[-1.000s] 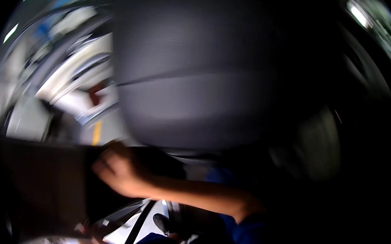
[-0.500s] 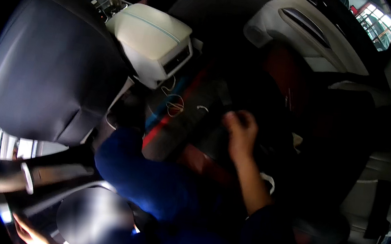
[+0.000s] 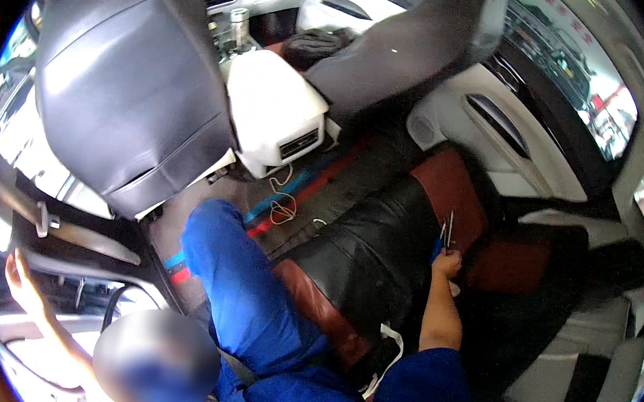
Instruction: The person uses a pry tool and a screwdriver to remove interior trim pieces from the driver's side door jamb and B-pillar area of a car. They carefully pry off the weather stripping and plastic panels, exposing the underlying structure and wiring.
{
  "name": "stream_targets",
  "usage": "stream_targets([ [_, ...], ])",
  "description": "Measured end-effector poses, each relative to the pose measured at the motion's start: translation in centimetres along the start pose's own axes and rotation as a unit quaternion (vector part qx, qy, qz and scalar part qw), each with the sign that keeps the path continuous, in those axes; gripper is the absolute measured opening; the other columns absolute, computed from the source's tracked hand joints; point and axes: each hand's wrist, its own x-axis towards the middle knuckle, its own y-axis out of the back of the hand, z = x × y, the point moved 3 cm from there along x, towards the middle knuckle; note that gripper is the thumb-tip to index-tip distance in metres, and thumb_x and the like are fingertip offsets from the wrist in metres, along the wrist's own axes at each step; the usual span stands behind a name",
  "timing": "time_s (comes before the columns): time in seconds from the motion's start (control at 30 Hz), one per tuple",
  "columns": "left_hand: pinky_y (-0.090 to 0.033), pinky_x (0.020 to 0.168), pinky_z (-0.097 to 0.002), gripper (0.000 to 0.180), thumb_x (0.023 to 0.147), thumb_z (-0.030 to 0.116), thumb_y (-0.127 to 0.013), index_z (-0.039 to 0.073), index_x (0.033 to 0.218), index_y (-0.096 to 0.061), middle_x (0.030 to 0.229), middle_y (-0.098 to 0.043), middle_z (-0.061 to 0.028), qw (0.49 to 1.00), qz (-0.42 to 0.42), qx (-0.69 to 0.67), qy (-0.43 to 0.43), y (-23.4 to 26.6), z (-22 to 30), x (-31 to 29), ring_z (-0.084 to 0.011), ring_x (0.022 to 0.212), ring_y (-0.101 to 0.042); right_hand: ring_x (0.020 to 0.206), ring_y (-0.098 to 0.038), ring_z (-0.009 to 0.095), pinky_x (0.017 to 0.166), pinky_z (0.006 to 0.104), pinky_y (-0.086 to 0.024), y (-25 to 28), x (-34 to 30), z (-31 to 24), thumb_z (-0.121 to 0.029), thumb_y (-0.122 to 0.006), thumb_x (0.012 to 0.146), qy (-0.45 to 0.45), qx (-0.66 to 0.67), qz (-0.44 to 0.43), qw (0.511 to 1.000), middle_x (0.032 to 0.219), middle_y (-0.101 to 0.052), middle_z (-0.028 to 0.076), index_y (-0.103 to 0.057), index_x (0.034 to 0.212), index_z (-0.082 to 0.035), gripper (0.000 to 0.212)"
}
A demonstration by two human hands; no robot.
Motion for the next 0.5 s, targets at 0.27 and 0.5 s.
stream_targets([
  [0.27,-0.050,0.101,-0.0365,0.039,0.097,0.017,-0.068,0.001,0.132,-0.062,0.119,-0.070,-0.0188,0.999,0.005,-0.037,-0.026,1.4,4.9,-4.3,-0.0241,0.116,-0.065,0.081,-0.071,0.037,0.076,0.0494,-0.057,-0.1,-1.5,-0.1,-0.044,-0.077,0.087,0.239,-0.314,0.011,0.919,0.089,-0.073,0.018,-0.076,0.098,0.002,0.046],
  [0.5,-0.044,0.111,-0.0408,0.062,0.092,0.017,-0.073,0.002,0.147,-0.048,0.151,-0.047,-0.0197,0.975,-0.051,-0.208,-0.064,-0.5,-1.6,-4.6,-0.0287,0.138,-0.050,0.091,-0.066,0.033,0.078,0.0477,-0.053,9.0,-7.0,-6.1,-0.033,-0.061,0.101,0.514,-0.044,0.109,0.850,0.107,-0.071,0.019,-0.058,0.139,-0.005,0.047],
])
